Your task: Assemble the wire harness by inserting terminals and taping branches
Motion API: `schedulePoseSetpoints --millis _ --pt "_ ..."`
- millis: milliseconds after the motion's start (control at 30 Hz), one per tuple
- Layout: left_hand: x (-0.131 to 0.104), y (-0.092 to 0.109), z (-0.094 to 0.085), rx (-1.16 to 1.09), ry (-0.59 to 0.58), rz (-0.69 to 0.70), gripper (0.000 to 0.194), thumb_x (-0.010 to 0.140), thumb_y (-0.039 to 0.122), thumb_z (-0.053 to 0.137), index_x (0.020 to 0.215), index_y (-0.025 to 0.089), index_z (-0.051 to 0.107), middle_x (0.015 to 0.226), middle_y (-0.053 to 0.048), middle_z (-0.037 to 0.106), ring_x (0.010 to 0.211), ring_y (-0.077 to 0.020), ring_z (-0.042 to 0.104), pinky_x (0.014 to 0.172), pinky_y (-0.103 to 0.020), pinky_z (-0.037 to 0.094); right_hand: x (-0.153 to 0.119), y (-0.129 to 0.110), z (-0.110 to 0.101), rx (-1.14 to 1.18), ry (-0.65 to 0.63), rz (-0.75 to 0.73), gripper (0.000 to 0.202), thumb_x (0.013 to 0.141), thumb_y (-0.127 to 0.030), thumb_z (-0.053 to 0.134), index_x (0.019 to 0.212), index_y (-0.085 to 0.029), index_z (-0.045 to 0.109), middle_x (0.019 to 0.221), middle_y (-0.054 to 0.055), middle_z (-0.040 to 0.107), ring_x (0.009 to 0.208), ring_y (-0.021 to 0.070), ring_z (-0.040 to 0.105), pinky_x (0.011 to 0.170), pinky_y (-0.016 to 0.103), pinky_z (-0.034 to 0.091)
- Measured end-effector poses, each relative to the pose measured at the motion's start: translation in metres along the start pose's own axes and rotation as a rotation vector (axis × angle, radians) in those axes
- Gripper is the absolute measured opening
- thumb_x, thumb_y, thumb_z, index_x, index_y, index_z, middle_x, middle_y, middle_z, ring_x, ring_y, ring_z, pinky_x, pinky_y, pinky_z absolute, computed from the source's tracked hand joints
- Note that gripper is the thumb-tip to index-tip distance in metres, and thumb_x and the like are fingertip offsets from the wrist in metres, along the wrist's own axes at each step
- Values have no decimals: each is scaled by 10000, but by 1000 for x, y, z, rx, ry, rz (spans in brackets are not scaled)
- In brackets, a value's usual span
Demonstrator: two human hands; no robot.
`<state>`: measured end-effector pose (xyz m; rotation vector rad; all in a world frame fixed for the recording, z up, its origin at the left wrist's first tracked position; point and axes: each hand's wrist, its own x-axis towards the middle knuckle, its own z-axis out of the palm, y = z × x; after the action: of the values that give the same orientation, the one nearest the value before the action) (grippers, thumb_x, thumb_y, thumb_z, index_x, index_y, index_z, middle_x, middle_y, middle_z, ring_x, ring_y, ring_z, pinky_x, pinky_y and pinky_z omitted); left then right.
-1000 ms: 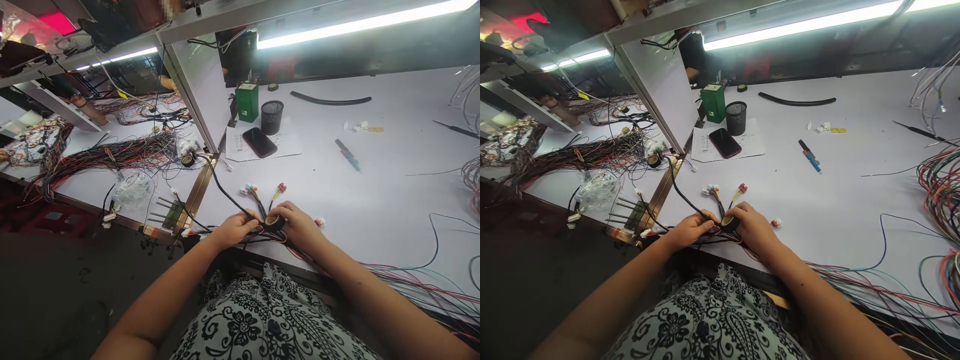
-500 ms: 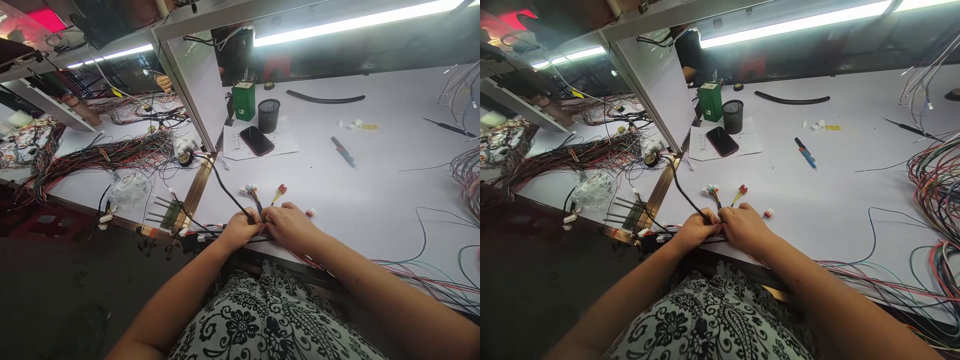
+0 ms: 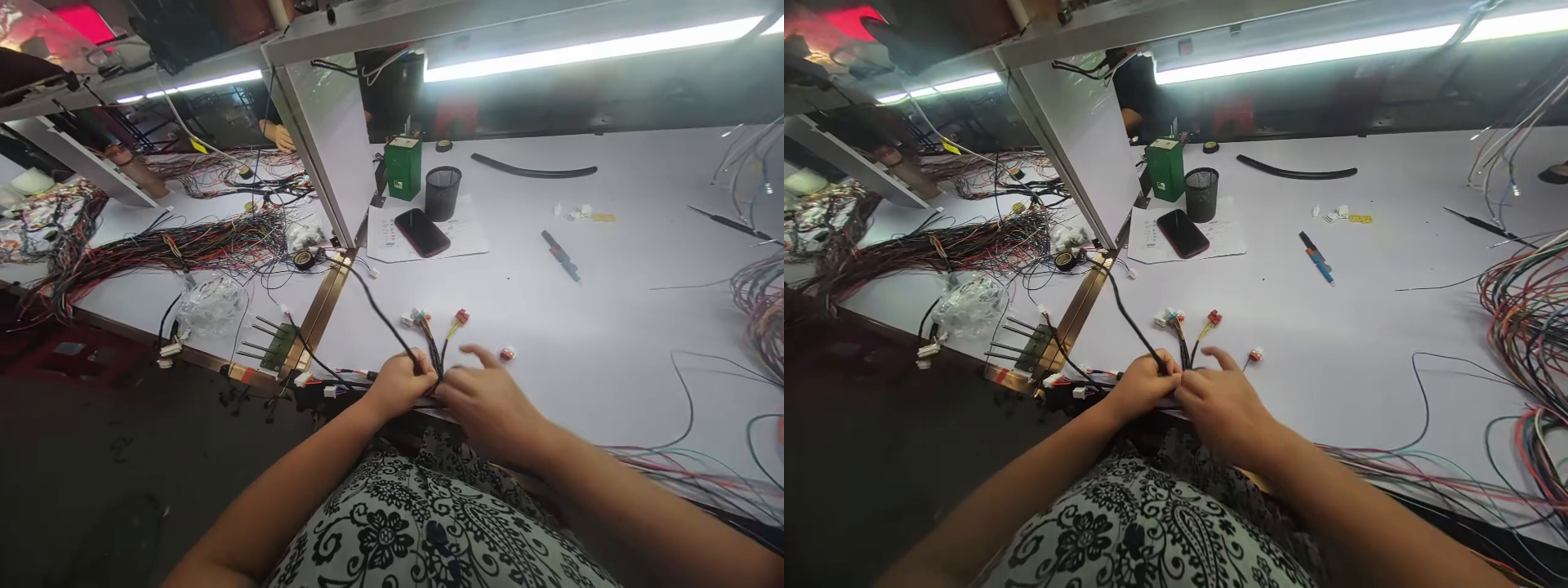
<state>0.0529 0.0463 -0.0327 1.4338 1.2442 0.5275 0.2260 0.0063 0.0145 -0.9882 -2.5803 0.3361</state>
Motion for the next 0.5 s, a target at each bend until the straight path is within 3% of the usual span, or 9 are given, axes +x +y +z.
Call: schedulePoseSetpoints --millis 100,167,267,367,500 --pt "3 1 1 58 49 -16 137 756 283 595 710 202 495 730 7 627 691 -147 579 687 -274 453 -15 -12 -18 91 -8 -93 251 903 -115 417 807 -280 581 639 -61 522 541 121 481 1098 450 290" --pt "4 2 0 91 76 -22 153 761 321 603 748 210 498 727 14 621 691 -153 578 676 -276 445 -26 5 -21 56 36 -77 270 911 -119 413 922 -300 614 712 -53 593 610 128 546 1089 456 273" --pt "4 5 -2 154 102 -22 184 765 359 613 787 221 493 710 32 599 666 -147 564 659 -272 427 -53 57 -17 -124 87 178 276 933 -164 425 1078 -290 624 883 0 680 722 145 617 1009 468 312" --pt "3 6 -1 201 137 -10 167 750 316 613 754 223 474 661 48 528 620 -133 511 621 -263 391 -88 102 -9 -301 115 371 392 947 -210 435 1330 -262 499 828 26 686 681 161 601 960 466 349" --pt "4 4 2 188 238 -6 181 687 166 565 686 220 393 622 58 414 593 -120 429 585 -248 350 -116 113 1 -420 99 440 404 919 -179 444 1304 -273 521 990 74 687 870 245 626 1016 572 282"
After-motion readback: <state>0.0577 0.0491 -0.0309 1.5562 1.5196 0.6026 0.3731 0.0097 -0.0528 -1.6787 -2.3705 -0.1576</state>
